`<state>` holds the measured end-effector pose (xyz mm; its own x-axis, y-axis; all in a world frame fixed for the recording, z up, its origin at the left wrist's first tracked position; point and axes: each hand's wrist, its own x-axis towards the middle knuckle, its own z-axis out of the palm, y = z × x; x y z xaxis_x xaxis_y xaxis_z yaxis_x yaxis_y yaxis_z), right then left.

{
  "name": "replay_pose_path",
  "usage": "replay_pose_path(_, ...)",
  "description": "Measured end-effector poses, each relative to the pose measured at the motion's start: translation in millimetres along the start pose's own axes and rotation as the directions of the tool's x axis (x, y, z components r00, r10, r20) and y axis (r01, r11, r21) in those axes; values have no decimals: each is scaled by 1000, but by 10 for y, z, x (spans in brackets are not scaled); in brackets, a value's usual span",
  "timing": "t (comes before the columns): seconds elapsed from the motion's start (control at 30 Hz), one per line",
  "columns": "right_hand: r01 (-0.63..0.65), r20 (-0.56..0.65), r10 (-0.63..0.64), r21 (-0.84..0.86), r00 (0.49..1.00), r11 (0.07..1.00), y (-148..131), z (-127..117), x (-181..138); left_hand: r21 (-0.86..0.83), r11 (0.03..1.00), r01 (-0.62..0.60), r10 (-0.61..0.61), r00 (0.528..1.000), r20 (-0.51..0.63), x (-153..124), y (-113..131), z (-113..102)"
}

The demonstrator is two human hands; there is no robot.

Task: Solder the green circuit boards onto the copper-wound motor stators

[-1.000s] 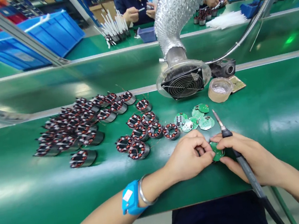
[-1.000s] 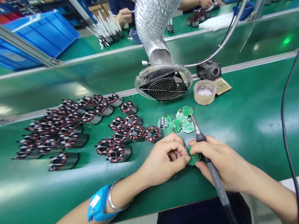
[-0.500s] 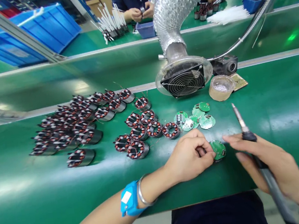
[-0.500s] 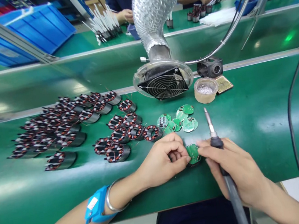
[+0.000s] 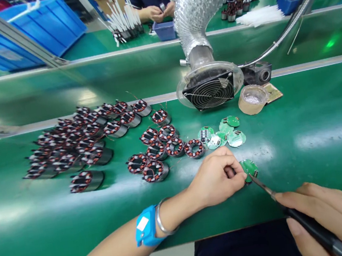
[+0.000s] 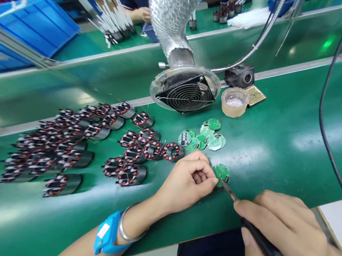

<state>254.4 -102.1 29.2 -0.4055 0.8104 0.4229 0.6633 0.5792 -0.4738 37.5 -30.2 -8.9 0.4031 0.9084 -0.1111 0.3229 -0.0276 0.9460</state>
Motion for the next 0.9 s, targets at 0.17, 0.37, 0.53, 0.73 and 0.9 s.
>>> replay_pose_path(0.17,13,-28,-14,-38,1000,999,-44,46,38,21,1000,-10,10,1000,-10,-5,-11,10)
replay_pose_path(0.37,12,-22,-14,-92,1000,996,-61,47,92,37,999,-13,14,1000,-10,-19,-23,23)
replay_pose_path(0.53,80,-24,-82,-88,996,993,-42,75,128,47,999,-25,27,999,-26,-18,-24,31)
replay_pose_path(0.73,15,-12,-16,-83,1000,996,-100,69,121,50,999,-18,20,999,-50,-23,-6,48)
replay_pose_path(0.9,31,-41,-35,-91,999,995,-102,64,116,48,999,-3,6,998,-61,-32,11,49)
